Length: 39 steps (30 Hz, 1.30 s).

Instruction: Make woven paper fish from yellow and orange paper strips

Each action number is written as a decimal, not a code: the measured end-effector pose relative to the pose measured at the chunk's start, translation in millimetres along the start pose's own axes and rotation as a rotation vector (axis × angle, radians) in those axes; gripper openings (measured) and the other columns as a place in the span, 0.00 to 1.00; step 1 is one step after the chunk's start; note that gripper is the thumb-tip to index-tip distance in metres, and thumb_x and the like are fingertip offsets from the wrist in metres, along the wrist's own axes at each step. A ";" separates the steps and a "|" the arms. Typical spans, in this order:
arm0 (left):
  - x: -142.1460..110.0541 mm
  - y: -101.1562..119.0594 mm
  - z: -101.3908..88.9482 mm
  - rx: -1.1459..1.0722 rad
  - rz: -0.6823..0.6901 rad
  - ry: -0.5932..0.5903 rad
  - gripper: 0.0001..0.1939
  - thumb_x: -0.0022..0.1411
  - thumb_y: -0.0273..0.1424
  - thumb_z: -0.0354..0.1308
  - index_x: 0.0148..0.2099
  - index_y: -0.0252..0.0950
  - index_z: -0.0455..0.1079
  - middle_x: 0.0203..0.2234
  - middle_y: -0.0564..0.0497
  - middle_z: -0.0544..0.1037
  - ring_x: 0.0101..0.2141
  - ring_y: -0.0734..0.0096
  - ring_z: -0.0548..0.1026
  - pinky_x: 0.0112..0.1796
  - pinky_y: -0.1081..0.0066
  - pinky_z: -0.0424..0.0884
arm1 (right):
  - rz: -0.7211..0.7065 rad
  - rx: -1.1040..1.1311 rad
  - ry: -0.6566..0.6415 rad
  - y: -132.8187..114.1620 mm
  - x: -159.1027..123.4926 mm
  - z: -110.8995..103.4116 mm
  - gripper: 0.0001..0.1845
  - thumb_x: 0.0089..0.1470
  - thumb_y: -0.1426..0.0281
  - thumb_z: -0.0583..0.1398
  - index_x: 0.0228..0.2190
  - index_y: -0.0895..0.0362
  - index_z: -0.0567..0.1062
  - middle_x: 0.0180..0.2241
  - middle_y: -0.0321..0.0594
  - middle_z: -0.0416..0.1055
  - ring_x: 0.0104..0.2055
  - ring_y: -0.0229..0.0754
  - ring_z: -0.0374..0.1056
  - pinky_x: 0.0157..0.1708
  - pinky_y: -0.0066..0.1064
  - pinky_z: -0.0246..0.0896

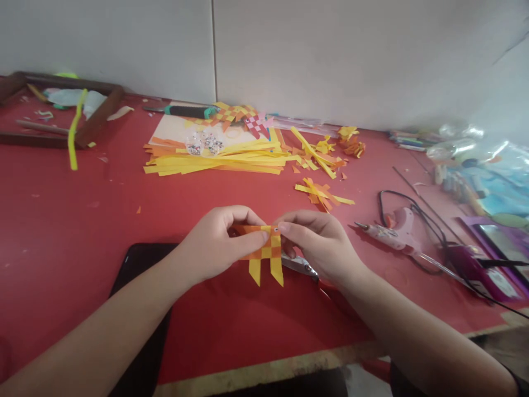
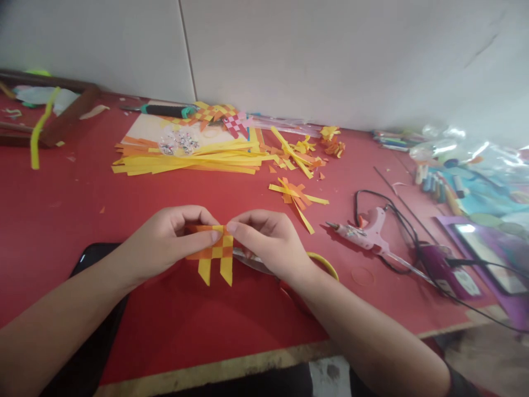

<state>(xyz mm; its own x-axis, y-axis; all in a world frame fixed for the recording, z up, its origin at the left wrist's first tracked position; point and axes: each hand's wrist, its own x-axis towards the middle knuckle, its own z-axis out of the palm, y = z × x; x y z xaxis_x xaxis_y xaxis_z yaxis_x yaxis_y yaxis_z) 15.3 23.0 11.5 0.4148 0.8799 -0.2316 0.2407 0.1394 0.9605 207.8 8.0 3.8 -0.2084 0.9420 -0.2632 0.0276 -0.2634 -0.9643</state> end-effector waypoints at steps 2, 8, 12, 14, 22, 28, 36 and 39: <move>0.2 -0.9 -0.1 0.018 0.015 -0.003 0.08 0.56 0.36 0.61 0.34 0.36 0.73 0.27 0.52 0.77 0.29 0.70 0.75 0.29 0.72 0.70 | 0.020 -0.036 0.021 -2.1 -0.1 1.4 0.12 0.46 0.61 0.68 0.26 0.57 0.78 0.15 0.31 0.65 0.17 0.31 0.59 0.18 0.26 0.56; -1.1 -0.5 1.4 0.054 0.137 0.056 0.09 0.56 0.36 0.63 0.37 0.38 0.73 0.30 0.52 0.79 0.31 0.69 0.77 0.32 0.72 0.72 | -0.334 -0.267 0.126 -5.7 -1.8 3.7 0.06 0.50 0.67 0.65 0.26 0.58 0.78 0.22 0.36 0.72 0.22 0.33 0.65 0.20 0.26 0.62; -4.2 2.3 2.5 0.139 0.326 0.153 0.03 0.55 0.30 0.63 0.34 0.38 0.73 0.31 0.52 0.80 0.34 0.69 0.77 0.37 0.71 0.73 | -0.801 -0.509 0.206 -1.5 -4.2 -0.6 0.07 0.49 0.75 0.64 0.34 0.57 0.78 0.31 0.41 0.74 0.28 0.36 0.69 0.27 0.30 0.68; -5.8 3.0 2.2 0.204 0.437 0.204 0.02 0.56 0.26 0.61 0.32 0.39 0.73 0.31 0.52 0.80 0.35 0.69 0.77 0.38 0.70 0.72 | -0.942 -0.592 0.215 -0.9 -4.5 -2.3 0.11 0.47 0.76 0.66 0.36 0.57 0.77 0.32 0.41 0.74 0.28 0.37 0.69 0.28 0.32 0.69; -6.7 3.3 1.1 0.227 0.558 0.246 0.06 0.55 0.23 0.61 0.31 0.39 0.74 0.32 0.52 0.81 0.35 0.70 0.77 0.39 0.70 0.72 | -1.210 -0.767 0.238 -7.2 -3.1 -2.1 0.14 0.46 0.82 0.65 0.36 0.57 0.76 0.30 0.41 0.74 0.32 0.41 0.72 0.31 0.35 0.72; -5.7 -0.2 1.4 0.194 0.586 0.246 0.08 0.53 0.20 0.61 0.31 0.38 0.75 0.31 0.53 0.81 0.34 0.72 0.77 0.37 0.73 0.72 | -1.199 -0.737 0.219 -5.4 -2.6 -3.4 0.14 0.47 0.82 0.64 0.36 0.56 0.76 0.29 0.41 0.74 0.31 0.41 0.72 0.30 0.36 0.71; -5.4 2.9 2.6 0.187 0.541 0.244 0.06 0.53 0.20 0.61 0.31 0.37 0.74 0.30 0.52 0.80 0.33 0.73 0.78 0.36 0.74 0.72 | -1.176 -0.709 0.234 -5.4 -3.5 -0.8 0.13 0.45 0.84 0.64 0.34 0.58 0.76 0.30 0.43 0.73 0.31 0.42 0.72 0.30 0.36 0.71; -5.7 3.4 2.8 0.178 0.519 0.232 0.06 0.53 0.21 0.60 0.31 0.37 0.74 0.30 0.53 0.80 0.33 0.73 0.77 0.36 0.74 0.72 | -1.157 -0.704 0.234 -5.1 -3.8 -0.4 0.13 0.46 0.83 0.63 0.34 0.58 0.76 0.29 0.41 0.73 0.31 0.41 0.72 0.30 0.36 0.71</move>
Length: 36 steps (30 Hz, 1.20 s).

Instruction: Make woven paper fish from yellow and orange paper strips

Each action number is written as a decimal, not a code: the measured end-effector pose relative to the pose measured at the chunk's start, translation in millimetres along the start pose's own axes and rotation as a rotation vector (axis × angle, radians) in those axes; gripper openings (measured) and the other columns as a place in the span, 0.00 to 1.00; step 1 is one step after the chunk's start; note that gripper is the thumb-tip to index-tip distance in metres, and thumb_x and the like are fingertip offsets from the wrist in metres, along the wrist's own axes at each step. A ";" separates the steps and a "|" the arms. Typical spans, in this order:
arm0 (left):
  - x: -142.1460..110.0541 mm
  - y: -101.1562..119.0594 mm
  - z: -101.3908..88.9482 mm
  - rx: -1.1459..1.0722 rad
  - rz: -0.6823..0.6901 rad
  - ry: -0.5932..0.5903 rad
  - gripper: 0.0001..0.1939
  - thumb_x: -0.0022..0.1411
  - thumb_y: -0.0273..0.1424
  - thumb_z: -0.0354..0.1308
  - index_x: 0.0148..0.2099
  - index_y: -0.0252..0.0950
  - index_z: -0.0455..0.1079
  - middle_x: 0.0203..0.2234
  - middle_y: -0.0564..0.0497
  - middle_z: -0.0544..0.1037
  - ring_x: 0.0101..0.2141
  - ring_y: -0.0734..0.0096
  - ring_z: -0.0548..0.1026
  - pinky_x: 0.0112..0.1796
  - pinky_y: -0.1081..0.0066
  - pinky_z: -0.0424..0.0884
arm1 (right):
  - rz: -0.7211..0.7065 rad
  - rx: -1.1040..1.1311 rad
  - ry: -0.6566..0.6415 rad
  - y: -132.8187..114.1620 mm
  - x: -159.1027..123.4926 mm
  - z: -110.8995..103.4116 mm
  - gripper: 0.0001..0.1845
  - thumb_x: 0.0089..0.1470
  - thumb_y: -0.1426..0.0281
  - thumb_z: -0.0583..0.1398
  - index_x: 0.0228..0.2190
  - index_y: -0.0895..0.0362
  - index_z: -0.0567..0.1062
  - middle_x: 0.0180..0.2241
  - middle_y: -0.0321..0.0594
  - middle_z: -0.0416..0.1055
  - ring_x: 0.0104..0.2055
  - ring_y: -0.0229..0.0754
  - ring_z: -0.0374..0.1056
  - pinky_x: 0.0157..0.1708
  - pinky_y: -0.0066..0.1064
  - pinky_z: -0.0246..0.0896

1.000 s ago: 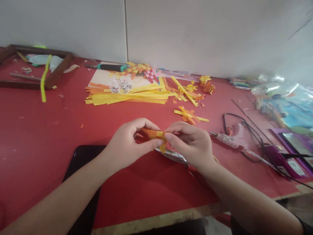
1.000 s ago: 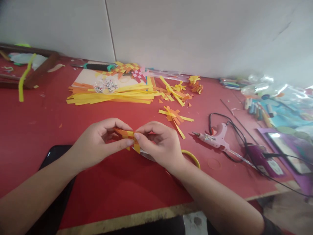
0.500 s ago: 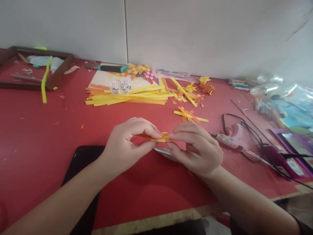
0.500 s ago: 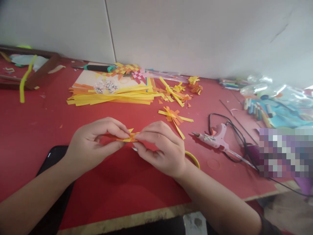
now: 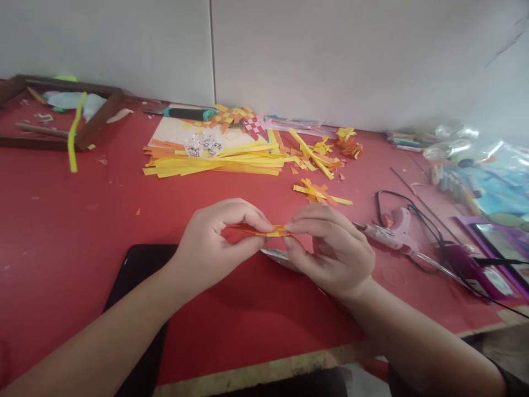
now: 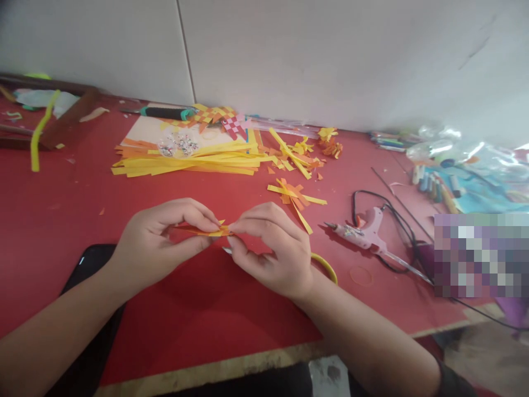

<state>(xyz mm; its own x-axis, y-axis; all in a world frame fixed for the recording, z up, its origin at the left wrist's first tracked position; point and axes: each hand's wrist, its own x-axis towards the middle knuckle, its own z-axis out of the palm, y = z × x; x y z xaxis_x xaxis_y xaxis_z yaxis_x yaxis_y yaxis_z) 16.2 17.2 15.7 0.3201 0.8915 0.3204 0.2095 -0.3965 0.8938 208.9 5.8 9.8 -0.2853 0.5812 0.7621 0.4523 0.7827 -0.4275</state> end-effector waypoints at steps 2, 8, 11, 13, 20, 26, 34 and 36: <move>0.0 0.1 0.2 0.000 -0.012 -0.004 0.06 0.54 0.21 0.60 0.31 0.37 0.74 0.30 0.52 0.80 0.33 0.72 0.77 0.36 0.74 0.72 | 0.002 -0.004 -0.004 0.1 -0.4 -0.3 0.13 0.46 0.83 0.63 0.34 0.58 0.76 0.30 0.42 0.73 0.31 0.41 0.72 0.30 0.35 0.71; 0.1 0.3 0.6 -0.017 -0.055 -0.015 0.04 0.54 0.23 0.60 0.31 0.37 0.74 0.30 0.53 0.79 0.33 0.71 0.77 0.36 0.73 0.72 | 0.019 0.010 -0.008 0.5 -1.9 -0.5 0.13 0.44 0.84 0.64 0.34 0.59 0.75 0.30 0.43 0.73 0.32 0.42 0.72 0.31 0.35 0.70; -0.3 0.3 0.7 -0.022 -0.088 -0.033 0.04 0.54 0.24 0.60 0.32 0.38 0.73 0.30 0.53 0.79 0.34 0.71 0.77 0.37 0.72 0.72 | 0.043 0.035 -0.009 1.1 -2.9 0.4 0.13 0.45 0.84 0.64 0.34 0.59 0.75 0.30 0.43 0.73 0.32 0.41 0.71 0.31 0.35 0.69; -0.5 0.1 0.8 -0.018 -0.106 -0.046 0.04 0.55 0.24 0.60 0.32 0.38 0.73 0.30 0.54 0.79 0.34 0.71 0.76 0.37 0.72 0.72 | 0.069 0.052 -0.017 1.9 -3.7 1.0 0.13 0.45 0.83 0.64 0.34 0.59 0.75 0.31 0.42 0.72 0.32 0.40 0.70 0.31 0.34 0.68; -0.2 -2.9 1.6 -0.178 -0.246 -0.037 0.04 0.55 0.30 0.65 0.34 0.38 0.73 0.30 0.54 0.79 0.33 0.71 0.77 0.35 0.73 0.72 | 0.219 0.159 -0.081 3.9 -5.9 0.3 0.16 0.48 0.75 0.66 0.41 0.58 0.75 0.35 0.44 0.71 0.32 0.40 0.67 0.31 0.36 0.67; 0.8 -5.8 2.2 -0.297 -0.282 -0.075 0.07 0.55 0.33 0.66 0.32 0.37 0.72 0.29 0.55 0.78 0.32 0.73 0.76 0.33 0.75 0.71 | 0.359 0.225 -0.095 1.4 -8.5 0.9 0.08 0.54 0.76 0.62 0.37 0.56 0.75 0.33 0.39 0.72 0.35 0.38 0.69 0.33 0.31 0.66; 1.1 -3.3 3.0 -0.265 -0.309 -0.120 0.07 0.55 0.33 0.66 0.32 0.37 0.73 0.28 0.55 0.78 0.31 0.73 0.76 0.32 0.76 0.71 | 0.345 0.259 -0.071 2.4 -7.9 4.0 0.07 0.53 0.77 0.62 0.34 0.55 0.75 0.31 0.37 0.73 0.32 0.37 0.69 0.31 0.30 0.66; 0.6 -2.5 2.6 -0.265 -0.321 -0.125 0.07 0.55 0.34 0.66 0.31 0.37 0.73 0.27 0.54 0.78 0.31 0.73 0.76 0.32 0.75 0.71 | 0.332 0.250 -0.066 1.6 -6.8 4.0 0.06 0.52 0.78 0.63 0.33 0.56 0.75 0.30 0.37 0.73 0.31 0.37 0.69 0.31 0.30 0.66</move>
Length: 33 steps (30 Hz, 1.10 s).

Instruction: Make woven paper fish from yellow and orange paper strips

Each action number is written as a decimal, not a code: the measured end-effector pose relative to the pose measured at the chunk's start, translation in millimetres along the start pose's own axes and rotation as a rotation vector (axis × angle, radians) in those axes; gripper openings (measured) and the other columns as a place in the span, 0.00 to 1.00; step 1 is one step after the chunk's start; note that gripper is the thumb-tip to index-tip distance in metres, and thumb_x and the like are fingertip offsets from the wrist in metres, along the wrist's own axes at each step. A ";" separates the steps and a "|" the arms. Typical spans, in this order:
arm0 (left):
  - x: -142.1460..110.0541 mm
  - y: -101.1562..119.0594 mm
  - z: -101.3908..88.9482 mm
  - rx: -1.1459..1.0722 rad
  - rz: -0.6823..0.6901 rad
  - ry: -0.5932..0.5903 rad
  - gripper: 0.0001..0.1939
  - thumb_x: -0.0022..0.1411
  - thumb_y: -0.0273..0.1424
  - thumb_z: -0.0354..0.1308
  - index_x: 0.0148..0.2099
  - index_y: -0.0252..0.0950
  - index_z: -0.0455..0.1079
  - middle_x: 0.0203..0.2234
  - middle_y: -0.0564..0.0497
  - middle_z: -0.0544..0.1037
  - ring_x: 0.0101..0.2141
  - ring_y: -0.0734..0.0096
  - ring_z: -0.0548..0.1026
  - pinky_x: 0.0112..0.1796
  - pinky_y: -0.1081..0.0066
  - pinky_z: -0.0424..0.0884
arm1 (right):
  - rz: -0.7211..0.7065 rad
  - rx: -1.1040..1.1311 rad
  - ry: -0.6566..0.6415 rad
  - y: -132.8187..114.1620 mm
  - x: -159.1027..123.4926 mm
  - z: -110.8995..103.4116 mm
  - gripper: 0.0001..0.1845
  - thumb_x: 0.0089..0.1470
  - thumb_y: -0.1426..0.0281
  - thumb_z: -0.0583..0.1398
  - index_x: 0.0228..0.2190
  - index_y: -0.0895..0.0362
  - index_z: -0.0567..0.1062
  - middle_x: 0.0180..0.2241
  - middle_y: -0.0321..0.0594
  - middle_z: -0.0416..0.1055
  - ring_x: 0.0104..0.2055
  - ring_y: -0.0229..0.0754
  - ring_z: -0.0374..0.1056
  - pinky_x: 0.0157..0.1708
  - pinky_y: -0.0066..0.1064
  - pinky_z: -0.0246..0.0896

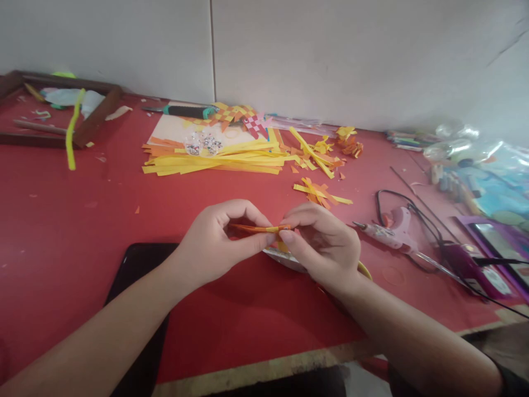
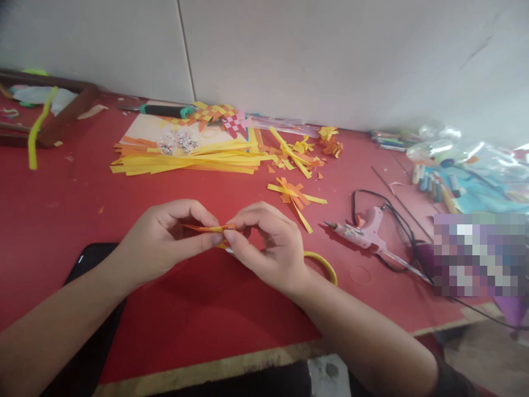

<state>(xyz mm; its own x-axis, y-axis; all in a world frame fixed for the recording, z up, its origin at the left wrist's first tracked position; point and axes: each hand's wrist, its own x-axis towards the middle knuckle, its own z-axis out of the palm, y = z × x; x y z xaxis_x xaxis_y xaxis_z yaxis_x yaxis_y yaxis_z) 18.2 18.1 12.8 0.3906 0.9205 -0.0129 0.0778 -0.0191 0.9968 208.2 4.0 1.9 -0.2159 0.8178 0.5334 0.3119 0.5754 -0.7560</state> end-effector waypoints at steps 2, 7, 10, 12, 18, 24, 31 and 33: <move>-0.4 0.2 -0.5 0.011 -0.016 -0.007 0.08 0.56 0.35 0.66 0.31 0.37 0.72 0.27 0.54 0.78 0.31 0.72 0.76 0.32 0.74 0.70 | 0.003 0.005 0.000 -0.9 0.0 0.2 0.06 0.52 0.78 0.63 0.32 0.56 0.75 0.29 0.38 0.72 0.31 0.37 0.69 0.30 0.30 0.66; 1.0 -1.0 -2.3 -0.082 -0.144 -0.010 0.14 0.52 0.36 0.68 0.40 0.38 0.71 0.31 0.52 0.79 0.33 0.68 0.78 0.33 0.71 0.72 | 0.135 0.082 0.013 2.8 -2.3 0.1 0.03 0.54 0.71 0.63 0.33 0.56 0.76 0.30 0.38 0.72 0.31 0.37 0.69 0.31 0.31 0.67; 2.3 -2.0 -3.3 -0.125 -0.242 0.057 0.22 0.51 0.36 0.69 0.47 0.39 0.68 0.28 0.53 0.78 0.30 0.69 0.77 0.31 0.71 0.71 | 0.260 0.256 0.000 10.2 -2.9 -0.3 0.16 0.56 0.59 0.61 0.41 0.56 0.77 0.36 0.42 0.73 0.36 0.41 0.70 0.34 0.34 0.68; 2.7 -2.4 -4.0 -0.113 -0.266 0.113 0.24 0.52 0.37 0.68 0.50 0.39 0.67 0.25 0.55 0.76 0.29 0.70 0.76 0.30 0.72 0.69 | 0.361 0.329 0.055 15.0 -1.8 0.1 0.18 0.57 0.56 0.58 0.40 0.56 0.77 0.35 0.42 0.73 0.36 0.41 0.70 0.32 0.33 0.68; 2.9 -3.9 -4.5 -0.081 -0.298 0.205 0.35 0.53 0.38 0.67 0.60 0.42 0.59 0.24 0.57 0.75 0.29 0.70 0.75 0.32 0.71 0.68 | 0.562 0.309 0.138 19.6 3.3 3.0 0.09 0.57 0.65 0.61 0.28 0.56 0.75 0.22 0.33 0.69 0.22 0.32 0.63 0.23 0.26 0.61; 2.1 -3.9 -5.0 -0.054 -0.264 0.128 0.38 0.53 0.39 0.67 0.63 0.43 0.56 0.25 0.55 0.76 0.30 0.67 0.76 0.32 0.70 0.68 | 0.581 0.397 0.044 16.8 2.3 2.7 0.10 0.53 0.63 0.65 0.28 0.57 0.76 0.21 0.33 0.69 0.22 0.33 0.63 0.22 0.26 0.60; 1.7 -4.8 -5.0 -0.043 -0.241 0.109 0.38 0.54 0.39 0.67 0.63 0.42 0.56 0.27 0.53 0.78 0.30 0.65 0.77 0.32 0.68 0.69 | 0.621 0.472 0.005 19.2 1.0 0.8 0.10 0.52 0.63 0.65 0.29 0.57 0.75 0.20 0.33 0.70 0.21 0.33 0.64 0.22 0.26 0.61; 2.0 -5.4 -5.2 -0.049 -0.237 0.100 0.38 0.54 0.39 0.67 0.63 0.42 0.56 0.27 0.53 0.78 0.30 0.65 0.77 0.30 0.69 0.69 | 0.631 0.484 -0.004 18.4 1.3 1.1 0.10 0.52 0.63 0.65 0.29 0.58 0.75 0.20 0.33 0.70 0.20 0.33 0.63 0.21 0.26 0.60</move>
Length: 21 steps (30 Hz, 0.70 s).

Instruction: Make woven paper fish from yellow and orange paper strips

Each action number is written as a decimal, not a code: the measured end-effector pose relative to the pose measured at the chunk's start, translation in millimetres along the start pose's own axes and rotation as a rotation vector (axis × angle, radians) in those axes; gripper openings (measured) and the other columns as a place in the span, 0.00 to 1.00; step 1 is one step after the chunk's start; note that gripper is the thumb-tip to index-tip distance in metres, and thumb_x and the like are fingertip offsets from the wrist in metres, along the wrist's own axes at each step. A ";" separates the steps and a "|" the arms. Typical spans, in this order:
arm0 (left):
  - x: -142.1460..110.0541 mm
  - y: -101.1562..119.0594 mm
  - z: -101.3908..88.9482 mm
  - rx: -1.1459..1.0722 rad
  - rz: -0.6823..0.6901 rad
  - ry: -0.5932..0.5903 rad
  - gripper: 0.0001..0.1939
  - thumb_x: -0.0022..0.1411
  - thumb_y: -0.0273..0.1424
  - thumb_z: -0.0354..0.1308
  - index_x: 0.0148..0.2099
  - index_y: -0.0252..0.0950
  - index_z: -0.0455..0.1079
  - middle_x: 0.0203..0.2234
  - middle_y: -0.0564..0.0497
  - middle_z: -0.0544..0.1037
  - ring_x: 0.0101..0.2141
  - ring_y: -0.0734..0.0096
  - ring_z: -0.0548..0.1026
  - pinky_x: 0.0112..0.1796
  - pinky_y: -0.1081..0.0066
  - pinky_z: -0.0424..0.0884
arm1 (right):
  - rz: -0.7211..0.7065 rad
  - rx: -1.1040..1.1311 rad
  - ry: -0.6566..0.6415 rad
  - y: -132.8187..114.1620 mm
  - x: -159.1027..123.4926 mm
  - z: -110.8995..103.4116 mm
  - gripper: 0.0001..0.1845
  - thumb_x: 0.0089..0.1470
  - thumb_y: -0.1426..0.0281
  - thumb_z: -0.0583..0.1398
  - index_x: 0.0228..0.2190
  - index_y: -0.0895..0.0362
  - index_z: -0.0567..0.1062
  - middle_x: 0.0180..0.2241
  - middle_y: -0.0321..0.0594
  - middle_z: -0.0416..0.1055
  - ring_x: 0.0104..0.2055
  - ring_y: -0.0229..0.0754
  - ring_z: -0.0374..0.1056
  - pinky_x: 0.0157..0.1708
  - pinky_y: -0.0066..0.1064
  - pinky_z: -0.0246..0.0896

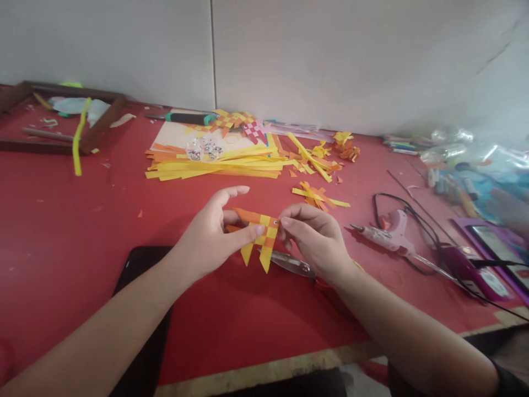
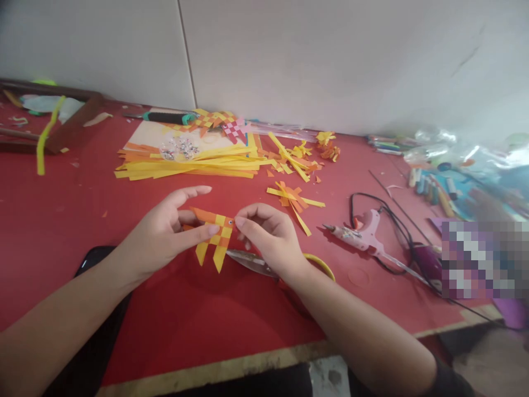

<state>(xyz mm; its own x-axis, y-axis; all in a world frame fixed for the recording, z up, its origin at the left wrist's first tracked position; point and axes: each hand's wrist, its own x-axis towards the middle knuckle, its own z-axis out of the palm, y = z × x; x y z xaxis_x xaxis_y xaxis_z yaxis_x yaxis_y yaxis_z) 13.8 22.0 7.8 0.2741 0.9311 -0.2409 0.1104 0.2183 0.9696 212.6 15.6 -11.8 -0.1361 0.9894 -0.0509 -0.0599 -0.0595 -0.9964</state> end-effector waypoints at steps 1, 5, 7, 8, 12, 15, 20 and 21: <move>0.1 0.0 -0.1 -0.002 -0.001 -0.007 0.38 0.54 0.39 0.67 0.63 0.42 0.55 0.27 0.53 0.78 0.29 0.66 0.77 0.29 0.70 0.69 | 0.007 -0.005 0.002 -0.6 -0.2 0.7 0.10 0.51 0.63 0.65 0.28 0.58 0.75 0.19 0.32 0.69 0.20 0.32 0.63 0.20 0.26 0.60; 0.1 0.9 0.5 -0.003 -0.018 -0.021 0.38 0.54 0.38 0.67 0.63 0.42 0.56 0.28 0.53 0.78 0.29 0.68 0.75 0.28 0.71 0.68 | 0.017 -0.046 0.014 -3.6 -0.4 3.6 0.10 0.50 0.65 0.65 0.26 0.58 0.73 0.18 0.31 0.67 0.18 0.31 0.61 0.18 0.25 0.57; 0.1 1.1 1.3 -0.035 -0.018 -0.004 0.35 0.54 0.37 0.67 0.61 0.42 0.58 0.30 0.53 0.78 0.29 0.70 0.75 0.29 0.73 0.68 | 0.011 -0.054 0.024 -3.8 -0.2 3.9 0.09 0.51 0.65 0.64 0.25 0.58 0.72 0.17 0.31 0.67 0.17 0.31 0.60 0.18 0.25 0.57; 0.3 1.0 1.8 -0.063 -0.013 0.013 0.33 0.55 0.36 0.66 0.60 0.41 0.60 0.30 0.53 0.77 0.29 0.72 0.74 0.29 0.74 0.68 | 0.007 -0.053 0.032 -3.3 0.0 3.7 0.09 0.51 0.66 0.64 0.25 0.58 0.72 0.17 0.31 0.67 0.17 0.31 0.61 0.18 0.25 0.57; 2.2 1.0 2.2 -0.244 -0.044 0.043 0.26 0.57 0.33 0.65 0.57 0.40 0.63 0.28 0.56 0.75 0.29 0.75 0.74 0.29 0.77 0.69 | -0.044 0.009 0.013 0.9 0.5 2.6 0.06 0.53 0.67 0.63 0.28 0.57 0.74 0.19 0.32 0.68 0.20 0.32 0.63 0.20 0.25 0.61; 3.5 3.3 1.5 -0.395 -0.164 0.025 0.24 0.58 0.29 0.64 0.55 0.39 0.64 0.28 0.54 0.77 0.28 0.75 0.76 0.29 0.77 0.71 | -0.187 -0.009 -0.030 2.0 0.1 2.6 0.09 0.54 0.70 0.61 0.39 0.55 0.75 0.30 0.37 0.72 0.29 0.35 0.68 0.25 0.27 0.67; 3.1 9.6 1.7 -0.468 -0.335 -0.060 0.19 0.59 0.25 0.62 0.52 0.37 0.67 0.30 0.49 0.79 0.27 0.73 0.78 0.26 0.77 0.73 | -0.494 -0.304 -0.150 -5.4 -0.9 3.1 0.13 0.52 0.74 0.63 0.41 0.53 0.77 0.42 0.44 0.71 0.43 0.40 0.71 0.37 0.32 0.72; 2.8 10.5 1.9 -0.463 -0.356 -0.080 0.18 0.59 0.26 0.62 0.52 0.36 0.68 0.30 0.49 0.79 0.26 0.73 0.78 0.25 0.77 0.73 | -0.530 -0.324 -0.175 -6.8 -0.8 3.3 0.11 0.52 0.75 0.63 0.39 0.54 0.78 0.41 0.44 0.72 0.42 0.40 0.71 0.38 0.33 0.72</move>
<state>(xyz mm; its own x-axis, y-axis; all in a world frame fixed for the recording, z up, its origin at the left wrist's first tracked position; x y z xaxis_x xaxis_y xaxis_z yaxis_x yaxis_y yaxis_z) 17.5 26.4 17.2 0.3697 0.7563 -0.5398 -0.2151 0.6348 0.7421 209.8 14.8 -4.7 -0.3312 0.8359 0.4378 0.1347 0.5011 -0.8549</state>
